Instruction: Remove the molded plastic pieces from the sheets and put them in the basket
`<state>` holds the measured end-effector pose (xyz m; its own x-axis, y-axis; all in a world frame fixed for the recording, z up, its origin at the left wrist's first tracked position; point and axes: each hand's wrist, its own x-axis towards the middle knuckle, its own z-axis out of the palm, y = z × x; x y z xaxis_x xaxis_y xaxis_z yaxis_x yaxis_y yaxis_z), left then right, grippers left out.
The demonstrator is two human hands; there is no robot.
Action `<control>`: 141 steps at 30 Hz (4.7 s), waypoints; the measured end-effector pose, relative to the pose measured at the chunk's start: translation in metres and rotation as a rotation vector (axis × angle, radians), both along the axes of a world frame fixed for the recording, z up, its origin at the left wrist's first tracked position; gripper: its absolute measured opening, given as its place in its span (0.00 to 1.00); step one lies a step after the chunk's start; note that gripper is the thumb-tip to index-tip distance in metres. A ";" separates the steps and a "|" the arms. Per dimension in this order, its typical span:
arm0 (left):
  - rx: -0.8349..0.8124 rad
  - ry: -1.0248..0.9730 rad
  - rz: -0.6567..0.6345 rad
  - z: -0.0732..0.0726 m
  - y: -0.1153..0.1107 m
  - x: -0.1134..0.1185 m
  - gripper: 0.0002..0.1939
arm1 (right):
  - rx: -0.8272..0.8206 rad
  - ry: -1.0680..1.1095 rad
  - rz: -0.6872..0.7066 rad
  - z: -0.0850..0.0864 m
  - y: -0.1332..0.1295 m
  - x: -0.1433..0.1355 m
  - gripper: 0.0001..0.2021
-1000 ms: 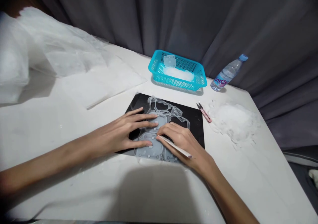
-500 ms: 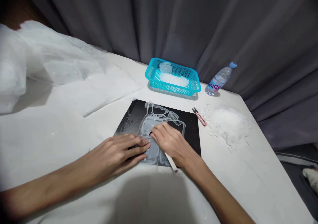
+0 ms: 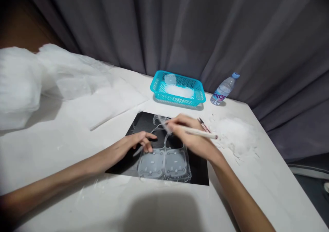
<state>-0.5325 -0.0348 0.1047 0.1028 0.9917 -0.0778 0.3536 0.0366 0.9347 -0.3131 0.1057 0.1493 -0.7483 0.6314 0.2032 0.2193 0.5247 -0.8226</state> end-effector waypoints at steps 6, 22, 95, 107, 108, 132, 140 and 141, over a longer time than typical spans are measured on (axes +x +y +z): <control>-0.148 -0.324 0.029 -0.002 0.005 -0.002 0.21 | 0.047 -0.002 0.169 -0.015 -0.018 0.009 0.24; -0.014 0.120 -0.011 -0.004 0.000 -0.003 0.25 | -0.086 0.092 0.089 -0.053 -0.034 -0.021 0.12; -0.230 -0.669 -0.003 -0.004 -0.013 0.019 0.28 | -0.125 0.101 -0.009 -0.054 -0.028 0.000 0.11; 0.403 0.589 -0.212 -0.014 -0.015 0.004 0.27 | 0.306 0.152 -0.240 -0.021 0.048 -0.024 0.11; 0.419 0.601 -0.215 -0.014 -0.013 0.002 0.27 | 0.345 0.100 -0.336 -0.012 0.066 -0.031 0.12; 0.609 0.884 -0.184 -0.019 -0.014 0.024 0.21 | -0.281 0.232 -0.219 -0.057 -0.004 0.051 0.45; 0.494 0.702 -0.218 -0.030 -0.022 0.031 0.27 | -0.180 0.051 -0.099 -0.052 -0.017 0.038 0.15; 0.488 0.698 -0.210 -0.030 -0.021 0.031 0.26 | -0.165 0.038 -0.072 -0.052 -0.019 0.038 0.12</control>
<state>-0.5012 -0.0556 0.0744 0.3740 0.8966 0.2370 0.8051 -0.4408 0.3969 -0.2754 0.0870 0.0973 -0.6937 0.7103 0.1195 0.2190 0.3661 -0.9044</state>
